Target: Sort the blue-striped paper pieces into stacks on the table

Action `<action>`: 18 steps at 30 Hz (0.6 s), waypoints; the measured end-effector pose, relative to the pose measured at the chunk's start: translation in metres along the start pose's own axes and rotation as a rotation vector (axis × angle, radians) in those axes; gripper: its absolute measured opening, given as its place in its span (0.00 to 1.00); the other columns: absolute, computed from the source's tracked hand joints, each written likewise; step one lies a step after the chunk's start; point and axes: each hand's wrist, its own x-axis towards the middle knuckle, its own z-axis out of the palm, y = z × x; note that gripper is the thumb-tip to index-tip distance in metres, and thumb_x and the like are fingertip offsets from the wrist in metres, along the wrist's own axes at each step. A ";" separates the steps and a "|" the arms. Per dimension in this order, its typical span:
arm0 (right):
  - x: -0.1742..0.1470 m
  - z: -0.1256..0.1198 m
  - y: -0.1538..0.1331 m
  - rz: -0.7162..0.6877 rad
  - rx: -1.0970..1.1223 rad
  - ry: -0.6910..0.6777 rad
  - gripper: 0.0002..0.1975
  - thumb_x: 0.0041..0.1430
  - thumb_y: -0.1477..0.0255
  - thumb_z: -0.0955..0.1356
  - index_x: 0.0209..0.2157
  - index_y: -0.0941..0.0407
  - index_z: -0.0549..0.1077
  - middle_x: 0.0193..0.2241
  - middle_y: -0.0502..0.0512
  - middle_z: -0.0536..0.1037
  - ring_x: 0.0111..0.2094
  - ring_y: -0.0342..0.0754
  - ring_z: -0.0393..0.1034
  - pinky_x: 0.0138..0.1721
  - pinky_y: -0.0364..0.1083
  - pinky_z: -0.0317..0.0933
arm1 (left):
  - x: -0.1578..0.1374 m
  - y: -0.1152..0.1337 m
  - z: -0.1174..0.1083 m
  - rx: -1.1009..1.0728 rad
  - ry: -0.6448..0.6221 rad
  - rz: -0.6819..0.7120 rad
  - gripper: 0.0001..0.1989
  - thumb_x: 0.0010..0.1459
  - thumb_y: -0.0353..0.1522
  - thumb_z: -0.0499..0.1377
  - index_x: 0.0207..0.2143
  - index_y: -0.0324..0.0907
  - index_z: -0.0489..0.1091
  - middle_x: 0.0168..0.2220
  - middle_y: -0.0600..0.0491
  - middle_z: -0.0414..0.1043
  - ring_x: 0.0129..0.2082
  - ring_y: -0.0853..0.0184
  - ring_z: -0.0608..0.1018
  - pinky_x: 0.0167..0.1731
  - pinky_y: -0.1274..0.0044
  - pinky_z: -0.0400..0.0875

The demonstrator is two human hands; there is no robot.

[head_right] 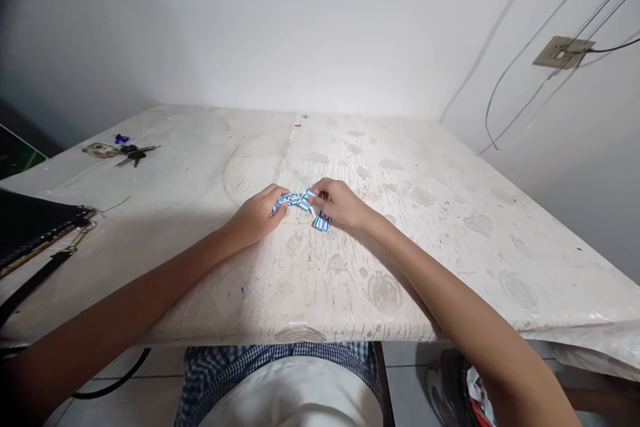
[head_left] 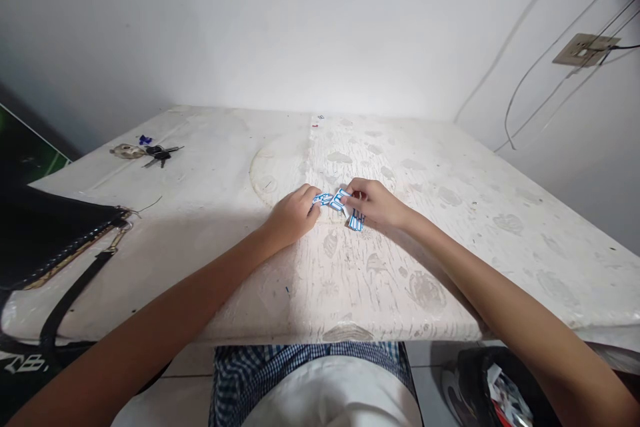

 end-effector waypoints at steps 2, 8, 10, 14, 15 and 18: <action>0.001 0.000 0.002 0.072 0.033 0.023 0.11 0.55 0.67 0.63 0.22 0.57 0.65 0.19 0.47 0.62 0.21 0.40 0.55 0.25 0.43 0.50 | 0.000 0.000 0.000 -0.005 -0.003 -0.001 0.11 0.57 0.27 0.47 0.40 0.39 0.65 0.35 0.51 0.67 0.30 0.68 0.70 0.31 0.76 0.64; 0.004 -0.004 -0.004 0.143 0.326 0.178 0.11 0.53 0.66 0.66 0.22 0.58 0.66 0.17 0.48 0.63 0.20 0.39 0.56 0.23 0.42 0.50 | 0.001 -0.005 0.001 -0.146 0.011 -0.025 0.12 0.58 0.30 0.48 0.43 0.39 0.65 0.39 0.50 0.69 0.33 0.68 0.72 0.34 0.76 0.66; 0.003 -0.005 -0.010 0.156 0.448 0.187 0.10 0.52 0.67 0.66 0.23 0.58 0.66 0.17 0.48 0.65 0.19 0.39 0.57 0.23 0.42 0.51 | 0.002 -0.006 0.001 -0.206 0.010 -0.044 0.12 0.58 0.32 0.50 0.43 0.39 0.66 0.40 0.50 0.71 0.33 0.68 0.72 0.35 0.76 0.66; -0.003 0.000 -0.023 0.199 0.693 0.115 0.08 0.52 0.70 0.66 0.25 0.58 0.65 0.18 0.51 0.70 0.18 0.39 0.60 0.23 0.43 0.56 | 0.004 -0.007 0.001 -0.253 -0.002 -0.061 0.13 0.55 0.32 0.54 0.43 0.40 0.68 0.39 0.52 0.72 0.31 0.69 0.72 0.34 0.76 0.66; -0.005 0.003 -0.025 0.200 0.750 0.091 0.07 0.52 0.71 0.66 0.25 0.58 0.64 0.18 0.51 0.71 0.18 0.40 0.61 0.23 0.43 0.56 | 0.004 -0.008 0.001 -0.258 -0.008 -0.061 0.13 0.54 0.32 0.54 0.43 0.40 0.68 0.38 0.52 0.72 0.30 0.70 0.71 0.33 0.77 0.65; -0.009 0.013 -0.029 0.183 0.842 0.026 0.06 0.53 0.70 0.66 0.28 0.56 0.63 0.18 0.49 0.71 0.18 0.40 0.62 0.22 0.42 0.55 | 0.005 -0.008 -0.002 -0.265 -0.039 -0.071 0.12 0.53 0.31 0.54 0.40 0.40 0.69 0.35 0.53 0.71 0.28 0.70 0.70 0.30 0.78 0.64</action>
